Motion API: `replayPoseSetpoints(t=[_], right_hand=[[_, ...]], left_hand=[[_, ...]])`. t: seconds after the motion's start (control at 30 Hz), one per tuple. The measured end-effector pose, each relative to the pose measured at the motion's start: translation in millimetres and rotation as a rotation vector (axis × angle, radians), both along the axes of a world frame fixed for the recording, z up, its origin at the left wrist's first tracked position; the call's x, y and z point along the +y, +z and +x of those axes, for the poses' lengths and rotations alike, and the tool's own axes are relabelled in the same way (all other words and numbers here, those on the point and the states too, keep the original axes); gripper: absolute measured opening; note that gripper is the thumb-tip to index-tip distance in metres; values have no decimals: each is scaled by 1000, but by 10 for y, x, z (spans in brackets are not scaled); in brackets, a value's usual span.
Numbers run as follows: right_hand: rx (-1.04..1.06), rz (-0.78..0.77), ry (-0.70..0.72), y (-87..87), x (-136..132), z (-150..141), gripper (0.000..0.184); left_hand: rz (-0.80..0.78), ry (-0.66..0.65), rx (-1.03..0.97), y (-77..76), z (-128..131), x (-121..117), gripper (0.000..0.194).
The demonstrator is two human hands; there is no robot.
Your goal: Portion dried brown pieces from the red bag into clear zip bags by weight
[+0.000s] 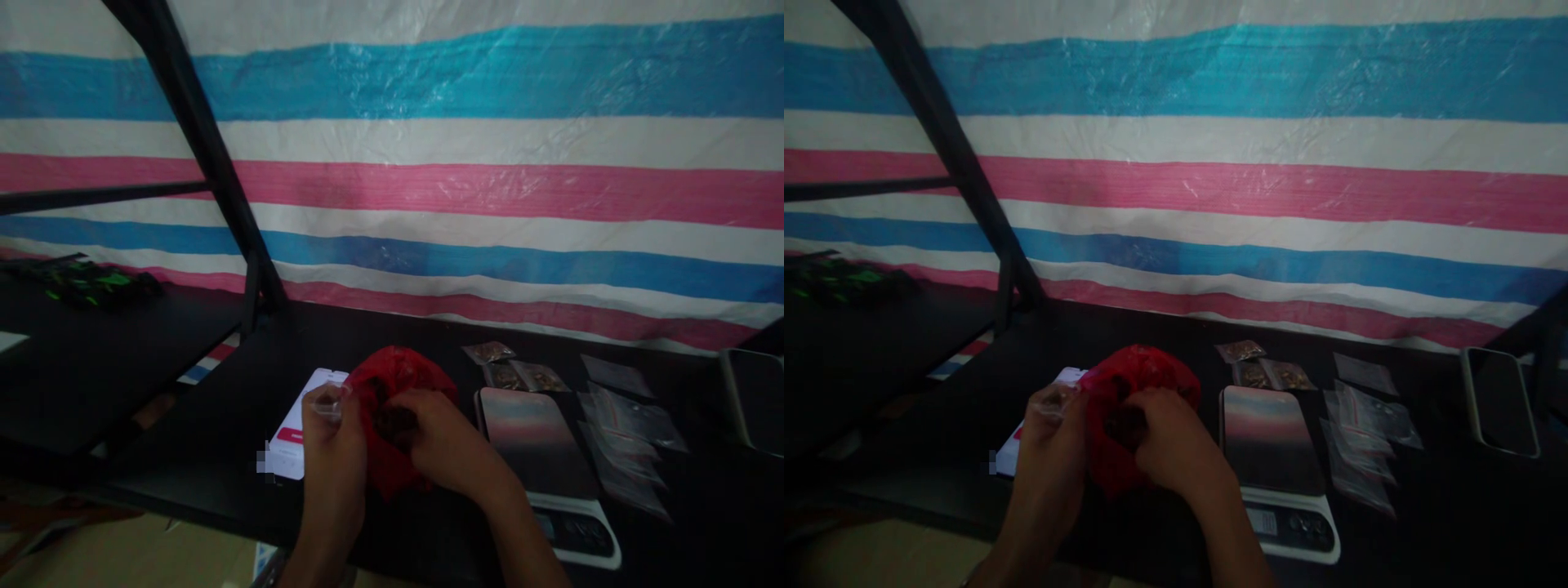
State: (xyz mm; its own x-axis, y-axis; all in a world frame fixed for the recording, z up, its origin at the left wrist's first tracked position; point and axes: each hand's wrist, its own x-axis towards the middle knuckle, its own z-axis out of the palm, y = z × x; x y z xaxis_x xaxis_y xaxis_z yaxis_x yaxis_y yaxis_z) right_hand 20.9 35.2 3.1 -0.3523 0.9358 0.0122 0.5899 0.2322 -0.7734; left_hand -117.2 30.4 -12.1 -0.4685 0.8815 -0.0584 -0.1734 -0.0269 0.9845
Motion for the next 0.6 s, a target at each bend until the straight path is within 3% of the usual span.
replayPoseSetpoints(t=[0.13,0.27,0.33,0.5,0.6], right_hand=[[266,-125,80,-49,35,45,56],[390,-186,-16,13,65,180,47],[420,-166,-68,61,73,260,42],[488,-102,-132,201,26,387,37],[413,-16,-147,274,-40,373,38]], left_hand=[[68,-69,238,20,-50,17,25],[134,45,471,169,-130,3,24],[160,39,562,215,-146,-3,23],[77,-298,679,109,-67,37,20],[43,-384,803,6,1,69,32]])
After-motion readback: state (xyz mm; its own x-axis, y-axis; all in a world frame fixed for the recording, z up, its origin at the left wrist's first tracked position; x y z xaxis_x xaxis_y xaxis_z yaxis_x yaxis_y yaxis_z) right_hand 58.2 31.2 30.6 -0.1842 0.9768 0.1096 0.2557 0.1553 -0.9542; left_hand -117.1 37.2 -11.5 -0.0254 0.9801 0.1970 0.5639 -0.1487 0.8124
